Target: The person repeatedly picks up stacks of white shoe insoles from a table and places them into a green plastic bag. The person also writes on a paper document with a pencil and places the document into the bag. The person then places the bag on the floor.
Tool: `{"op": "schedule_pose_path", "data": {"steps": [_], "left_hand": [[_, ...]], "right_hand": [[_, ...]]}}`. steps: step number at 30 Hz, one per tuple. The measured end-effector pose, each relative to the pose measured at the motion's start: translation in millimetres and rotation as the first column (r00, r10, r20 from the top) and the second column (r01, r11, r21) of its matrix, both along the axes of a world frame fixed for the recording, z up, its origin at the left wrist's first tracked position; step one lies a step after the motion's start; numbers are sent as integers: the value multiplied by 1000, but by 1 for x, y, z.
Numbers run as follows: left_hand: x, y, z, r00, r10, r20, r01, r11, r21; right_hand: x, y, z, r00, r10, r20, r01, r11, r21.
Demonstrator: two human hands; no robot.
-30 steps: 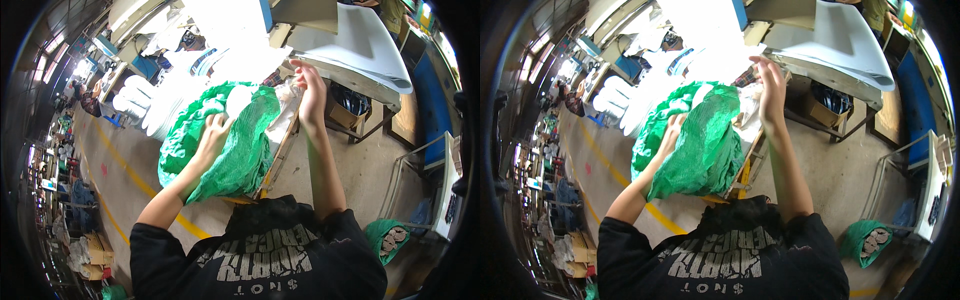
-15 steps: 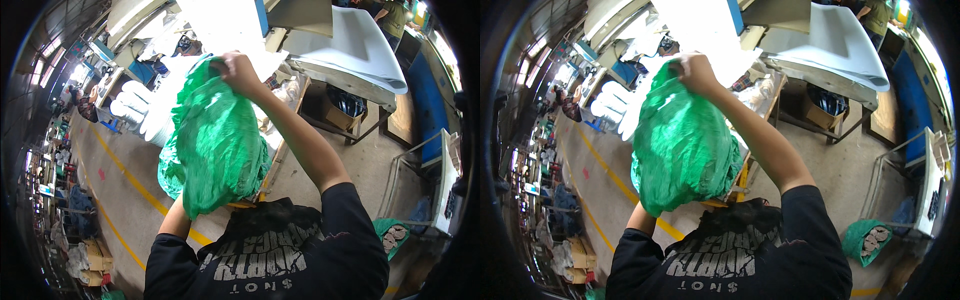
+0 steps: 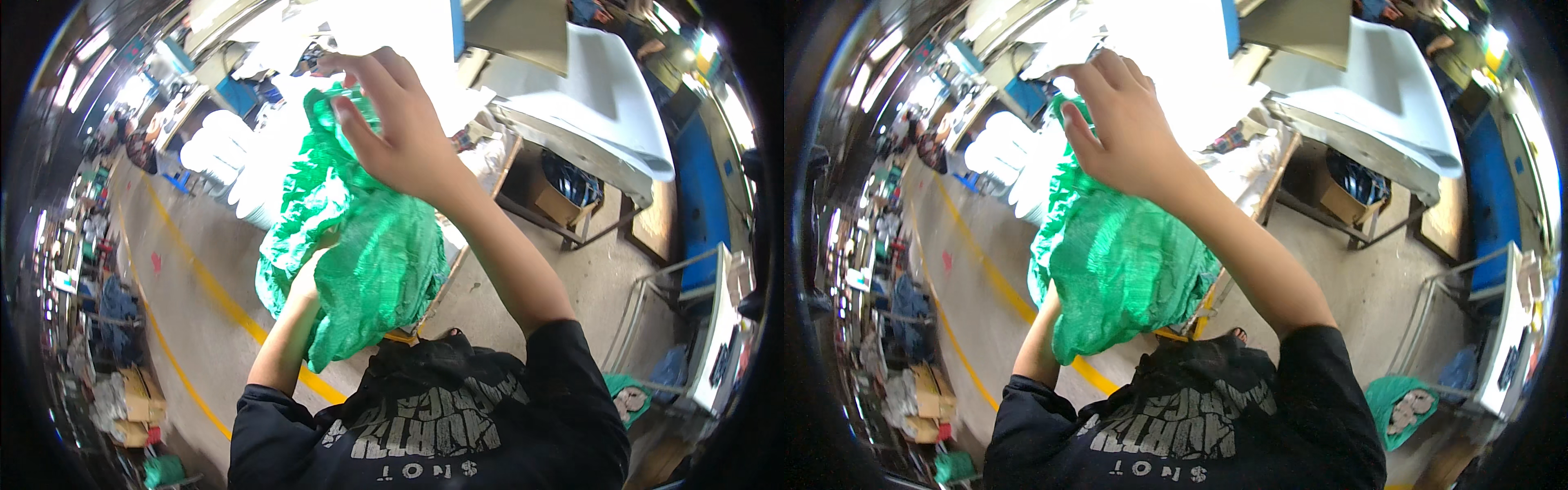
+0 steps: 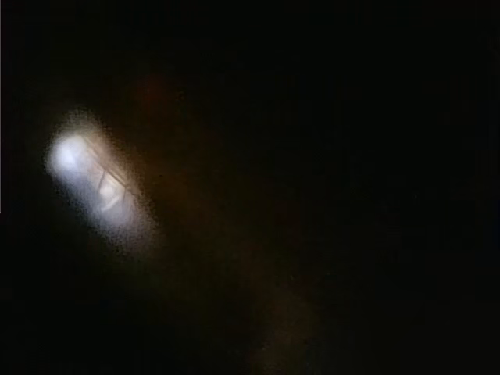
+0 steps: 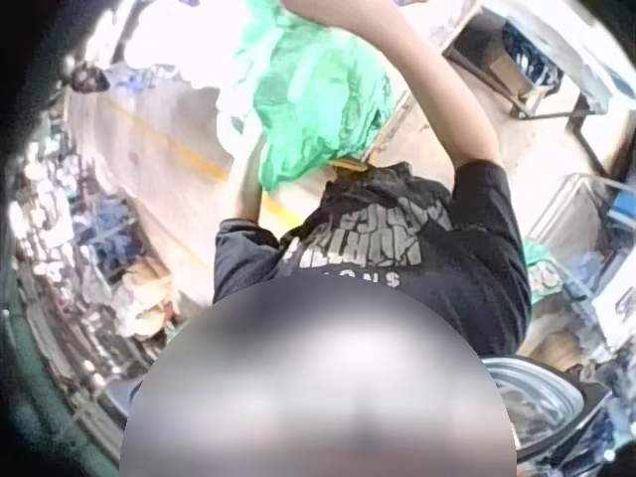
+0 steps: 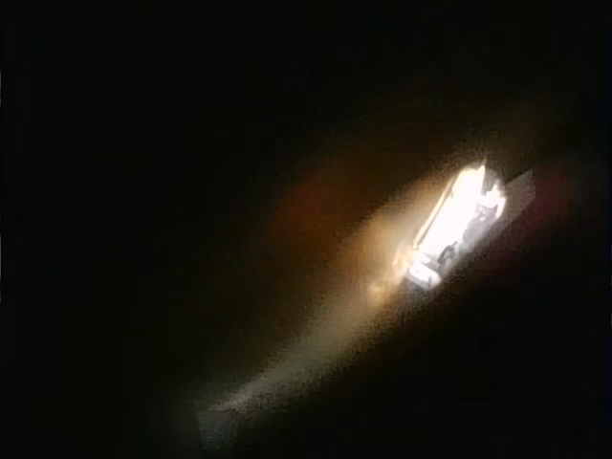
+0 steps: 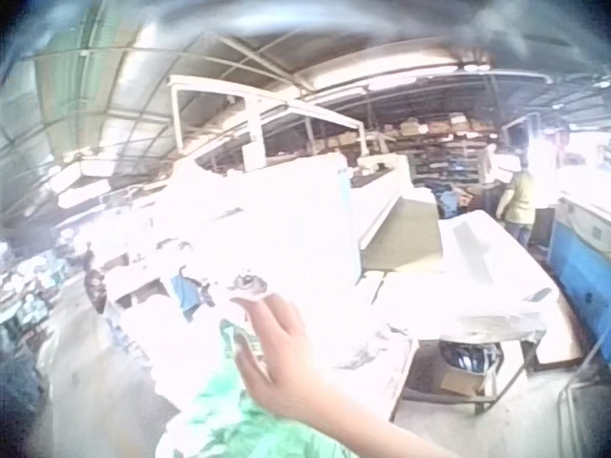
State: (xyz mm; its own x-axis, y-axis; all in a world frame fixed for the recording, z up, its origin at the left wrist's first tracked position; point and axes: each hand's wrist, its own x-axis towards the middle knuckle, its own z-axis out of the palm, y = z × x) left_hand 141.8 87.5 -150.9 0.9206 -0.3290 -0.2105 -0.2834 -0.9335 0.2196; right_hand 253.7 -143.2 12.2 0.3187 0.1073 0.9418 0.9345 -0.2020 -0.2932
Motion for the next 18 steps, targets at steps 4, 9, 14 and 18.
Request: {"op": "schedule_pose_path", "data": {"steps": [4, 9, 14, 18], "left_hand": [[-5, 44, 36, 994, 93, -55, -81, 977, 197], [-29, 95, 121, 915, 177, -361, -101, 970, 221], [-10, 187, 157, 638, -762, -107, 312, 383, -870], [25, 281, 97, 966, -258, 3, -29, -119, -992]], "right_hand": [[-40, 8, -40, 874, 415, -253, -470, 854, -224], [-48, 27, -117, 905, -129, -405, -280, 537, -796], [-56, 37, -141, 924, -108, -366, -178, 726, -664], [-61, 50, -125, 600, -305, -739, -221, 825, -520]]}}
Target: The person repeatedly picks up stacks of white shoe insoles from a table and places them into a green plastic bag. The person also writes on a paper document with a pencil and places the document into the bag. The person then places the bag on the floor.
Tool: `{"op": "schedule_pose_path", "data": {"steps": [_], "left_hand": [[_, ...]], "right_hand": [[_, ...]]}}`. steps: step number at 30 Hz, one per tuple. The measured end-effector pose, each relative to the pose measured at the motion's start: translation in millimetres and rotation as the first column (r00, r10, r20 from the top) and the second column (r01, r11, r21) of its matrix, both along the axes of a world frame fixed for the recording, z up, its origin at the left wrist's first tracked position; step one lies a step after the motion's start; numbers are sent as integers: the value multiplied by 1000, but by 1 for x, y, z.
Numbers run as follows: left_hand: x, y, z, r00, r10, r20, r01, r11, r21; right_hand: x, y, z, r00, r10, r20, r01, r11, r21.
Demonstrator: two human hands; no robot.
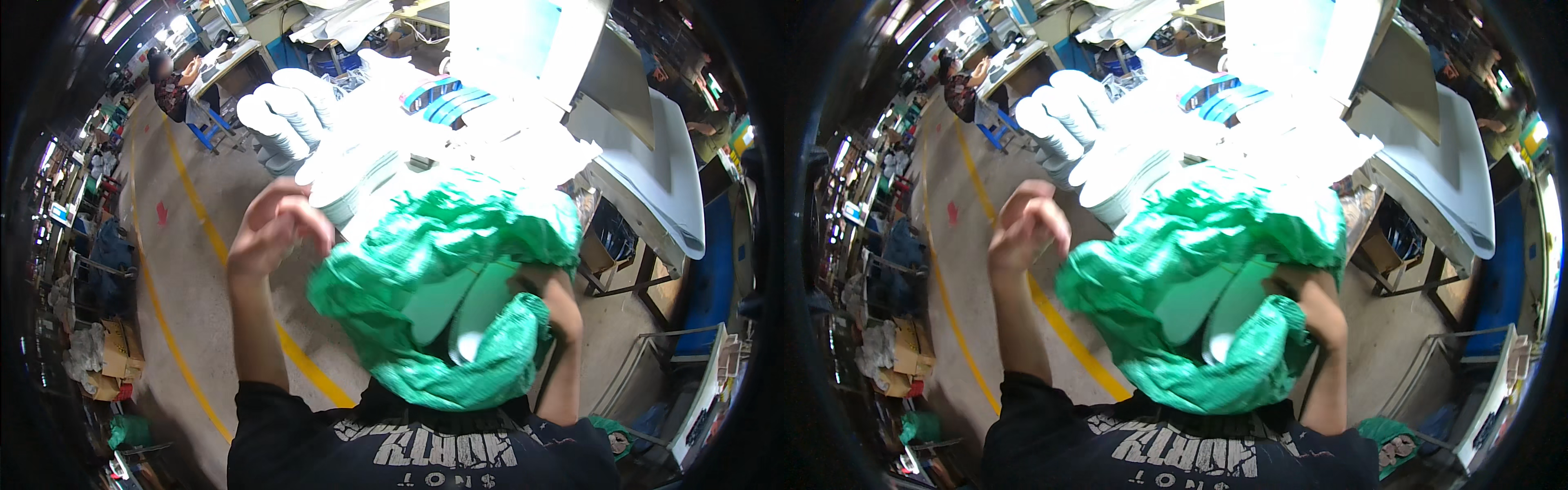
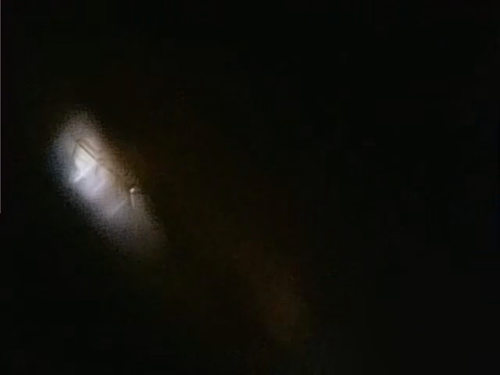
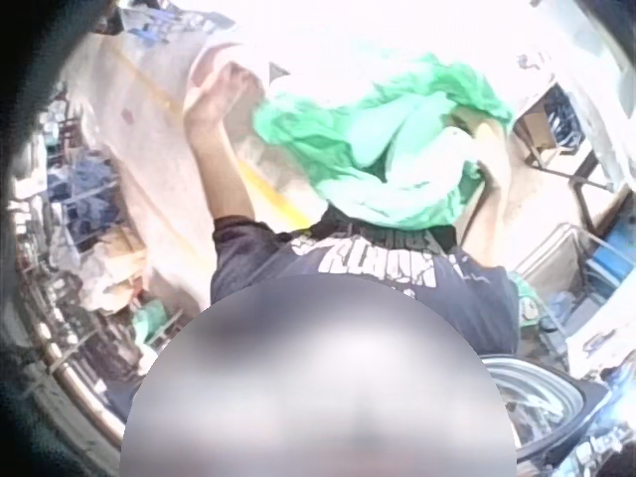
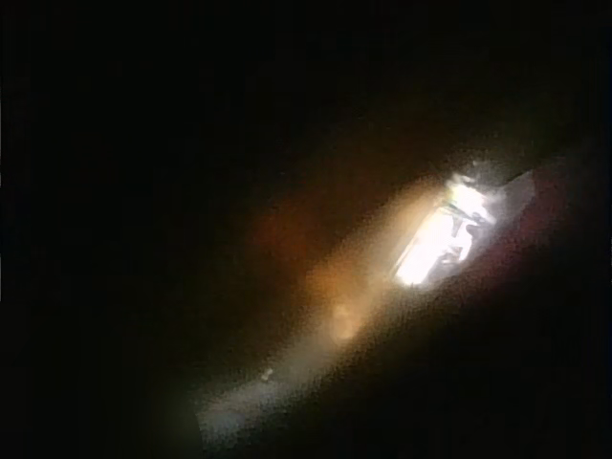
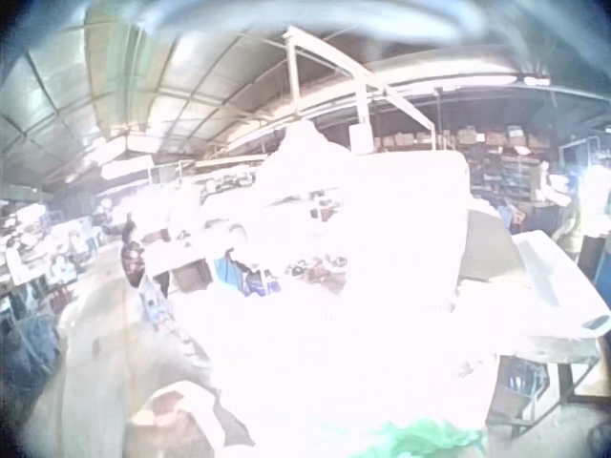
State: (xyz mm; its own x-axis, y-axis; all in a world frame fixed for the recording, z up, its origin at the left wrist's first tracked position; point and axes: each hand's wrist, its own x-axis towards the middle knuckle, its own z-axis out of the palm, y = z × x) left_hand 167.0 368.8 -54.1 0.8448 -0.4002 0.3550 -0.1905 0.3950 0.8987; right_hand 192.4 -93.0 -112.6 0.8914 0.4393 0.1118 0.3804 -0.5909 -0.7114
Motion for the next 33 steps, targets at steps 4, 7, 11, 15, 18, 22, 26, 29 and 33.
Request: {"op": "schedule_pose_path", "data": {"steps": [4, 7, 11, 15, 18, 22, 26, 29, 33], "left_hand": [[96, 37, -112, 680, 609, 409, -595, 132, 793], [120, 31, -181, 631, 645, 430, -342, -266, 901], [135, 28, -212, 645, 653, 397, -238, -321, 917], [128, 34, -215, 581, 751, 315, -388, -85, 918], [123, 44, -217, 613, 742, 272, -446, 41, 894], [113, 59, -200, 606, 747, 273, -504, 95, 859], [92, 63, -144, 630, 715, 302, -516, 95, 851], [71, 48, -81, 600, 735, 315, -678, 258, 689], [27, -2, -3, 339, 638, 691, -936, 152, 319]], "right_hand": [[-6, 24, 18, 981, -133, -141, 140, 989, 43], [-19, 38, 39, 951, -209, -227, 180, 974, -141], [-63, 52, 82, 940, -318, -121, 303, 945, -126], [-115, 72, 114, 920, -366, 139, 388, 897, -212], [-134, 87, 122, 915, -350, 199, 385, 907, -171], [-121, 95, 121, 983, -152, 104, 157, 987, -40], [-80, 105, 102, 997, -62, 44, 58, 995, 82], [-51, 117, 86, 996, -57, -61, 69, 972, 224], [-34, 135, 66, 976, 76, -202, 33, 872, 489]]}}
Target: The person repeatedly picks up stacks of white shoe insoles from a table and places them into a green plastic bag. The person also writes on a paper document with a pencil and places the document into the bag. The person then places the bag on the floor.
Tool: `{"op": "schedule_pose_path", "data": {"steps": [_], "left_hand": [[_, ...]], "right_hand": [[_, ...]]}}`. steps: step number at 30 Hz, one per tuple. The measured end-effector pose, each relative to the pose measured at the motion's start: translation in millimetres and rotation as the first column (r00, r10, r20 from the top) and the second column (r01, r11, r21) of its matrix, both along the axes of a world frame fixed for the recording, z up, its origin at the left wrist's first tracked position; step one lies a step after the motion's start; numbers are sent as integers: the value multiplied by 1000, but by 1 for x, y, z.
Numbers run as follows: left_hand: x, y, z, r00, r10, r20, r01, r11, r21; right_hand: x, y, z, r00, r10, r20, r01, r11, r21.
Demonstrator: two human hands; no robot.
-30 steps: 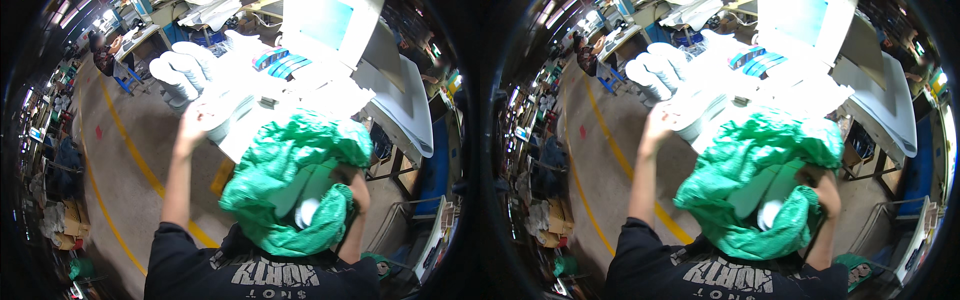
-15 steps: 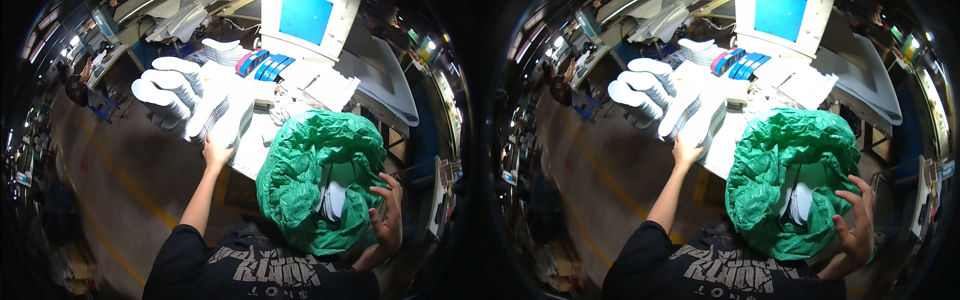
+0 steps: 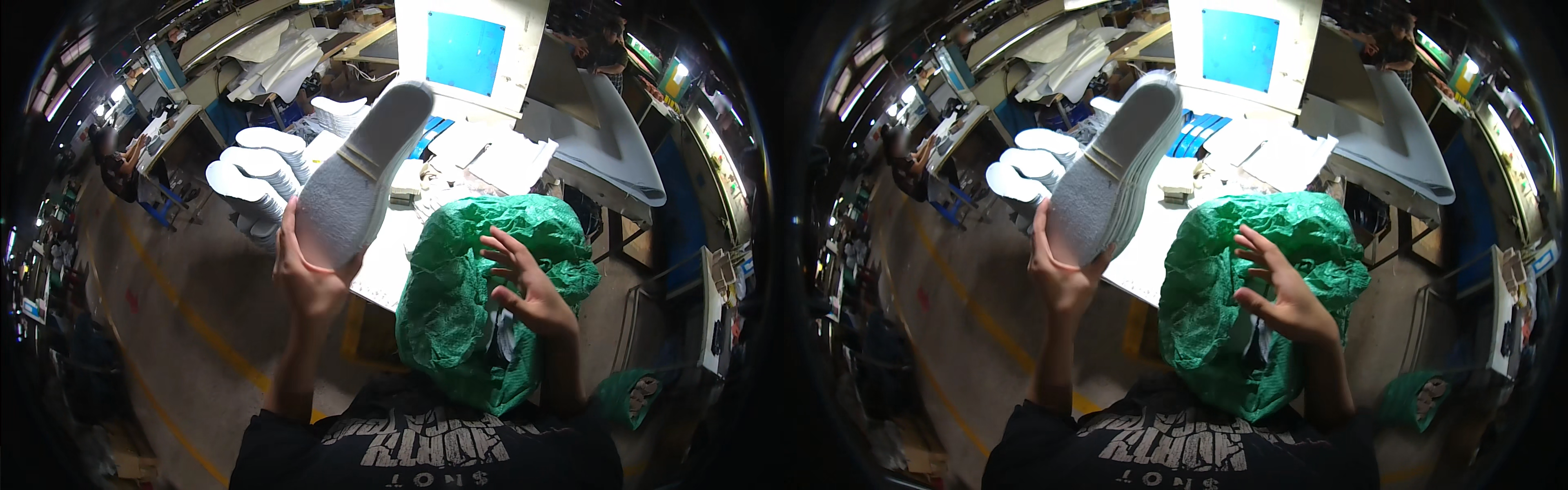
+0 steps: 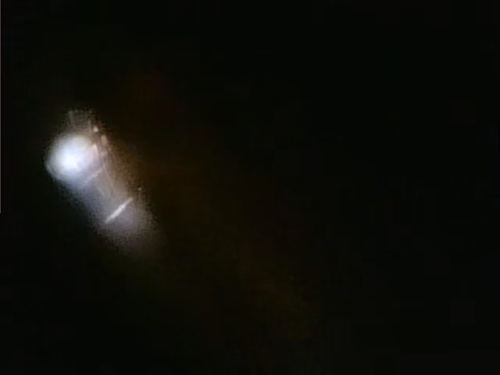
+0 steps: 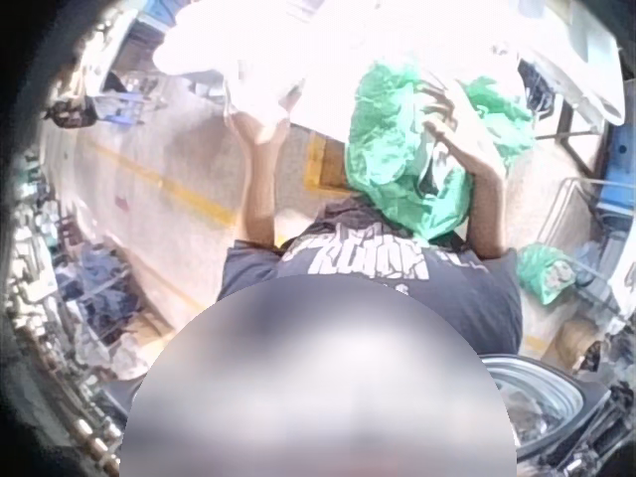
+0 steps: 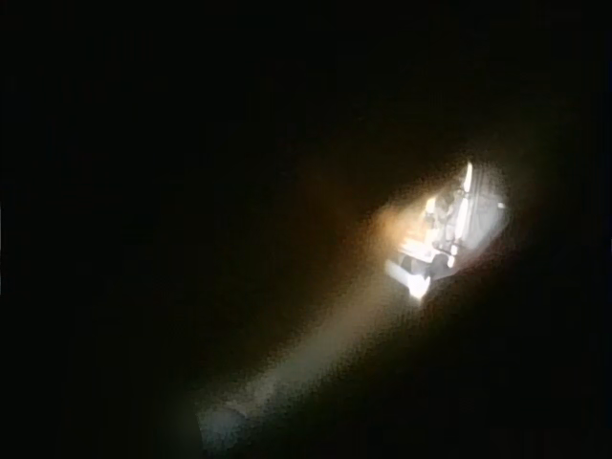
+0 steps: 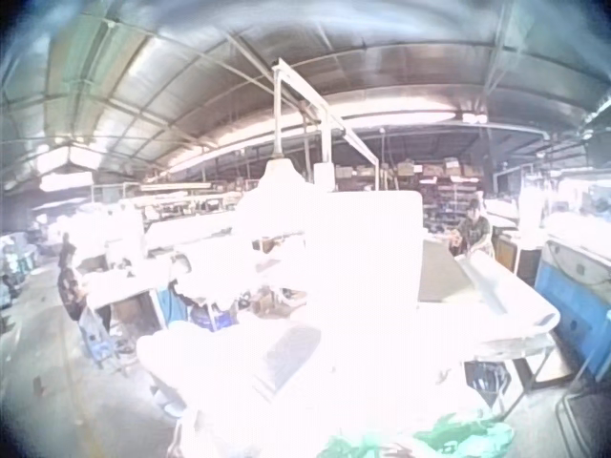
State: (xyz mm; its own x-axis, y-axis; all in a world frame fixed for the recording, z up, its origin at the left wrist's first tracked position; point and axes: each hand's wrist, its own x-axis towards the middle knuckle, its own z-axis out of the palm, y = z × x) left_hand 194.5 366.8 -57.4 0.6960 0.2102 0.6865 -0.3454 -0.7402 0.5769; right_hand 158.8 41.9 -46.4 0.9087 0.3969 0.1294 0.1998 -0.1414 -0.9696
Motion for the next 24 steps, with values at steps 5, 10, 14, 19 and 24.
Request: {"op": "schedule_pose_path", "data": {"steps": [5, 10, 14, 19, 24], "left_hand": [[-68, -85, 43, 814, -577, -61, 571, 816, -89], [-83, -123, 27, 612, -670, -420, 776, 612, 153], [-65, -114, -9, 724, -84, -684, 543, 681, 492], [-18, -60, -39, 503, 158, -850, 288, 897, 337], [1, -43, -24, 553, -426, -717, 365, 896, -251]], "right_hand": [[2, -8, -38, 969, -149, 195, 20, 838, 546], [12, -105, -77, 740, -670, -60, 537, 534, 653], [10, -179, -88, 754, -629, -188, 589, 523, 616], [-8, -197, -90, 820, -465, -334, 568, 589, 575], [-46, -183, -87, 849, -141, -509, 427, 751, 503]]}}
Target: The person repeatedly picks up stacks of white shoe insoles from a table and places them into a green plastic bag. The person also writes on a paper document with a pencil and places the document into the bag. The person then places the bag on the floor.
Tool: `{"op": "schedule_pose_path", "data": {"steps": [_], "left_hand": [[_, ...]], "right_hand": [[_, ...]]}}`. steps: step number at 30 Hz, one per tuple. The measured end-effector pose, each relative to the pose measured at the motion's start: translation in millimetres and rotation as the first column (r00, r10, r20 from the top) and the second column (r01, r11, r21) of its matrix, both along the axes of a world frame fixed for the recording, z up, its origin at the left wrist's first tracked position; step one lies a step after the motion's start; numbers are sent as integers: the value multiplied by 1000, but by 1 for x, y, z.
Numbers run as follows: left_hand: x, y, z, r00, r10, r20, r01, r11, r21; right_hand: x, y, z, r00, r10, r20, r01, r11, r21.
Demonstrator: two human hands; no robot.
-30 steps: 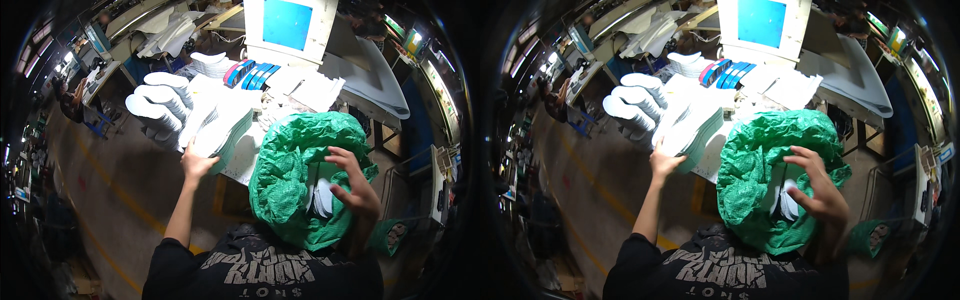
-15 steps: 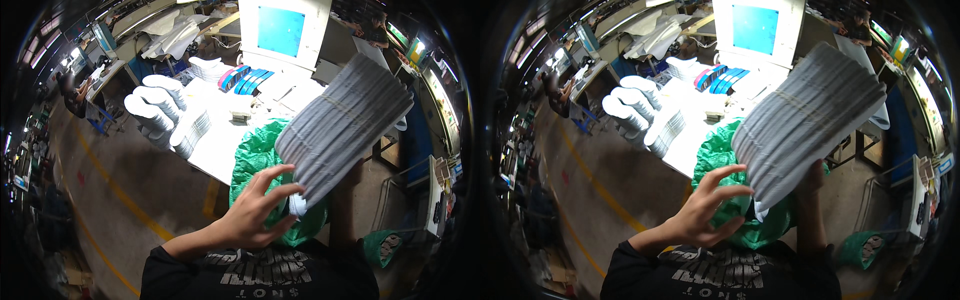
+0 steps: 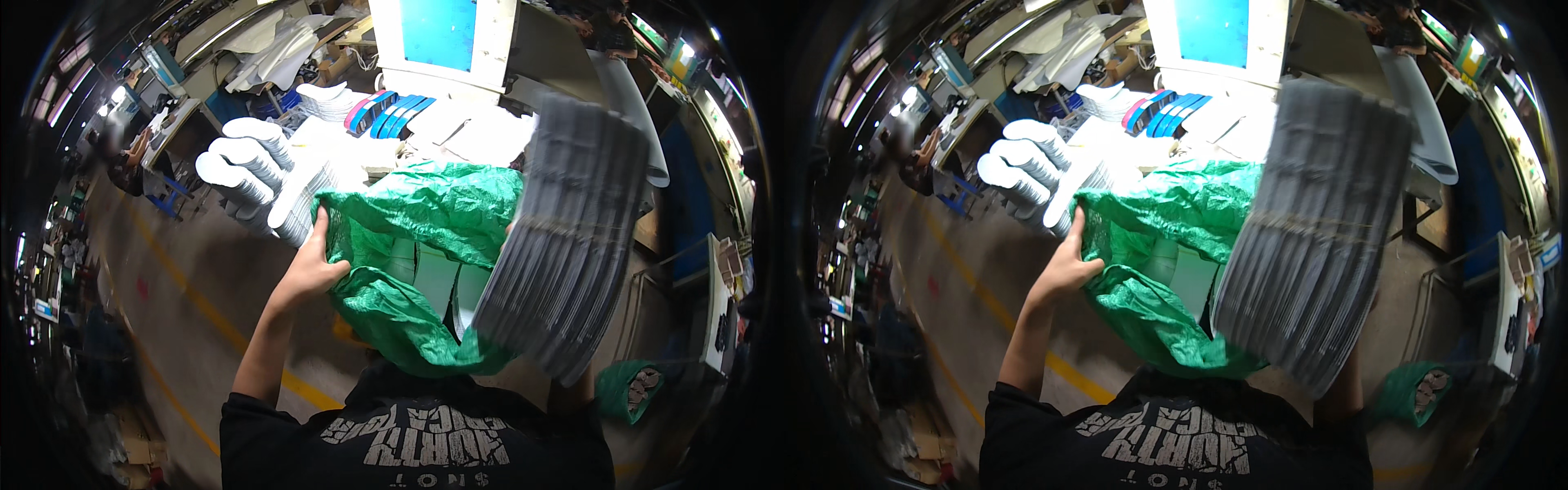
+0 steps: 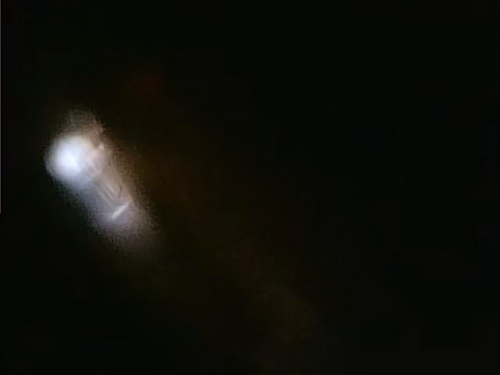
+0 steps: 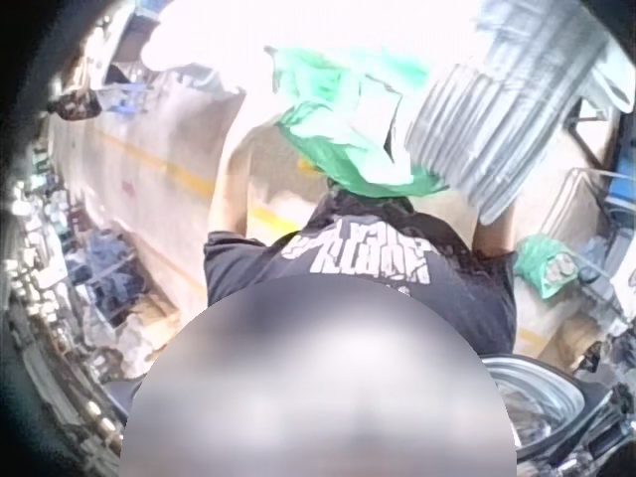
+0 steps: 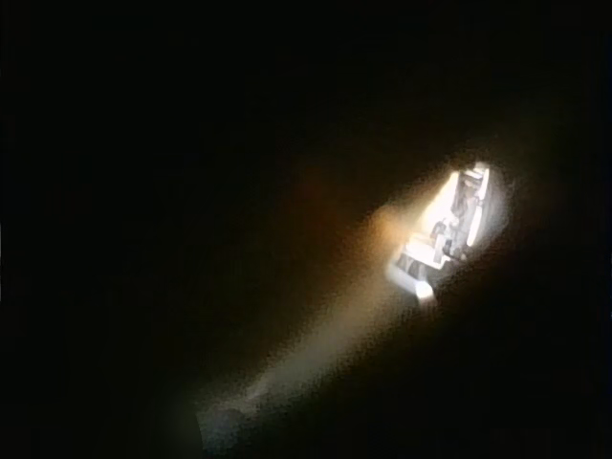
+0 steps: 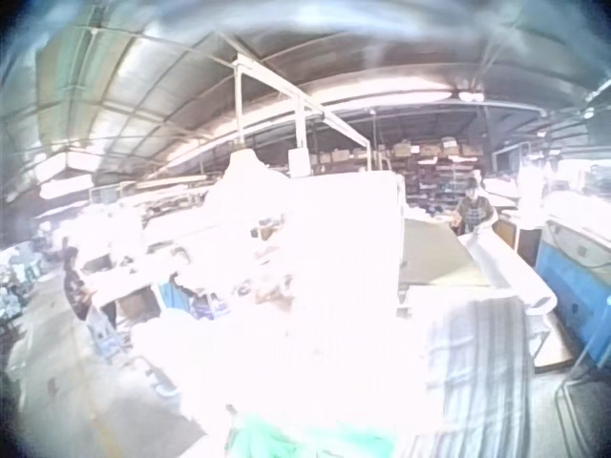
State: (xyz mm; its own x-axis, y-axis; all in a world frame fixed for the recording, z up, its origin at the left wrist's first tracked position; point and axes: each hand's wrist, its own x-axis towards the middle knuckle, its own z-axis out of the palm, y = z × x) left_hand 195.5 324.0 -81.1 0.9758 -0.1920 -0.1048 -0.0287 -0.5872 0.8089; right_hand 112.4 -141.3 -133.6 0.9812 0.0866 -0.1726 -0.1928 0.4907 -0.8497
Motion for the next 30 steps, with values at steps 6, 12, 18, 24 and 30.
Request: {"op": "schedule_pose_path", "data": {"steps": [6, 12, 18, 24, 30], "left_hand": [[-14, -4, 56, 938, -178, 296, 297, 853, -429], [-27, 18, 66, 836, -449, 315, 524, 823, -217], [-37, 79, 75, 754, -639, 149, 656, 724, -215], [-33, 133, 94, 797, -501, 336, 602, 698, -388], [-28, 124, 100, 827, -469, 310, 558, 620, -552]], "right_hand": [[-48, 67, 28, 898, 346, -273, -324, 938, 125], [-32, 147, 48, 835, 288, -469, -320, 947, 12], [-8, 175, 58, 997, -67, 42, 77, 944, -319], [9, 173, 74, 994, -42, 100, 41, 999, 14], [-11, 206, 86, 996, -65, -54, 56, 985, -163]]}}
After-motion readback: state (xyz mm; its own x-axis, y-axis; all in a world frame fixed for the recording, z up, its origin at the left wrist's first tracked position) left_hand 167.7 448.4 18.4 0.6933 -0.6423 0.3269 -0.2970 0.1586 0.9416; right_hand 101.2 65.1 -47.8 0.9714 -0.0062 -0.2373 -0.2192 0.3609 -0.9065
